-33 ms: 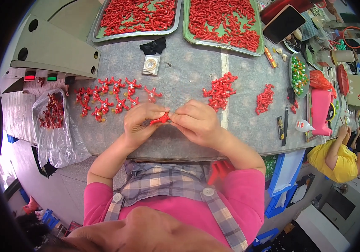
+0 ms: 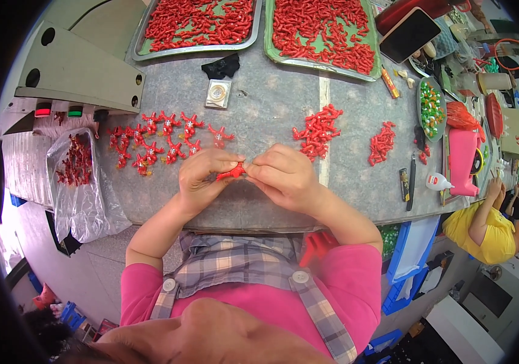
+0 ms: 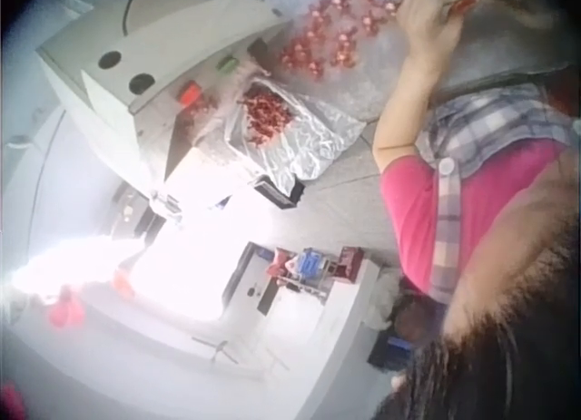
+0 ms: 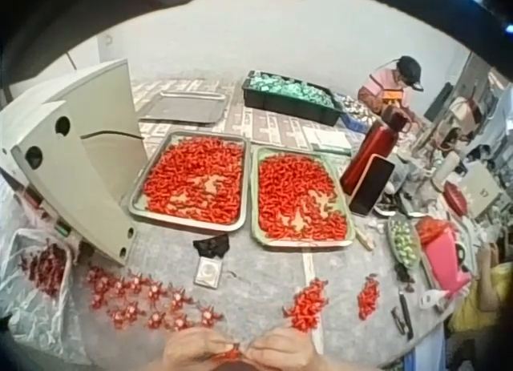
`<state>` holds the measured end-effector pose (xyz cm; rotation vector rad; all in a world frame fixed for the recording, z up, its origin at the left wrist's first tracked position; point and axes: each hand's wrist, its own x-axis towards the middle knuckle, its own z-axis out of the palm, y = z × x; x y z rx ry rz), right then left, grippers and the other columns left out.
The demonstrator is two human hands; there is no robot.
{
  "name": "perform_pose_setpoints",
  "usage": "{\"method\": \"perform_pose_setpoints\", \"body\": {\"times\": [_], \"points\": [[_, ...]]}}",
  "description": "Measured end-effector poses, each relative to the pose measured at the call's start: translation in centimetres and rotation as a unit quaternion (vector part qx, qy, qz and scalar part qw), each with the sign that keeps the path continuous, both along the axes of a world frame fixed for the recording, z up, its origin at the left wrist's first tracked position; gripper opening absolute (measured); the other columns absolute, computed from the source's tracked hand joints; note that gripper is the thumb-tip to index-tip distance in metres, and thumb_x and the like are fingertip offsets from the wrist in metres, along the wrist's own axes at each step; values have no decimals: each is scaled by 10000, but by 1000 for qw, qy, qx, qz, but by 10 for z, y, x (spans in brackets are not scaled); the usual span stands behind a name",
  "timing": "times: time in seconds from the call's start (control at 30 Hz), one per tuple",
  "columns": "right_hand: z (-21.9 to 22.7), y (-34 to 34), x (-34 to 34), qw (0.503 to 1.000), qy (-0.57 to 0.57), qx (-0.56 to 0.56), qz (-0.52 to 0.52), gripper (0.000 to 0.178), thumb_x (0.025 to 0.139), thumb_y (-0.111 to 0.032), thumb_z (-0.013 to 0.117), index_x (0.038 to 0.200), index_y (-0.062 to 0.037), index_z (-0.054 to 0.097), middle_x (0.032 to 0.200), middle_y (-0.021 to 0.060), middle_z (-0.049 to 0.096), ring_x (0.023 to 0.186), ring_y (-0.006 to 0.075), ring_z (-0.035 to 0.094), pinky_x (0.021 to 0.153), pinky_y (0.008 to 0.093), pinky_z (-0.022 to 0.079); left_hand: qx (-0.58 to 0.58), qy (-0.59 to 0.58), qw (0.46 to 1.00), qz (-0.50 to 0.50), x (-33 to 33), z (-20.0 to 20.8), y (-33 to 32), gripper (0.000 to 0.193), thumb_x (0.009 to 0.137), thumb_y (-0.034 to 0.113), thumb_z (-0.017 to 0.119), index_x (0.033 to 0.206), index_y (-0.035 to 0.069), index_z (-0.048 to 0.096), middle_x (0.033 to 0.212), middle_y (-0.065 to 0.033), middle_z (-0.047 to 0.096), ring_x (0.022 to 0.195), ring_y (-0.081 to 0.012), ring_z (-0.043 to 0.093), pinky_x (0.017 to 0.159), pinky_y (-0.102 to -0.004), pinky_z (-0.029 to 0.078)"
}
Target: The person assembles small red plastic parts by hand at a factory workbench, grouping them together in trays.
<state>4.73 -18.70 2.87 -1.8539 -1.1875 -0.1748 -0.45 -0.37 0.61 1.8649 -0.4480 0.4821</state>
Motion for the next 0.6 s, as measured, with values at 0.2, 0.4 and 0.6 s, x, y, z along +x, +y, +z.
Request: {"method": "perform_pose_setpoints", "body": {"times": [0.2,0.4,0.6], "points": [[1,0,0,1000,-3,-7,2,205,625,-26,709,802,-25,607,741,67,572,612,214,540,501,294,430,-4,37,999,-14,-2,0,1,219,632,20,731,802,60,600,883,-95,662,793,-228,642,672,-301,484],[4,1,0,1000,1,-14,7,190,633,-25,703,796,-24,606,738,65,571,619,214,539,511,296,430,-6,35,999,3,-1,0,-1,207,585,37,736,753,54,616,814,-63,659,744,-191,643,633,-280,500],[5,0,1,1000,7,-31,0,172,647,-31,693,795,-30,606,741,58,566,633,212,535,523,301,426,-23,83,996,-28,-1,-1,1,204,643,6,721,823,48,636,902,-88,662,832,-210,636,699,-284,483]]}}
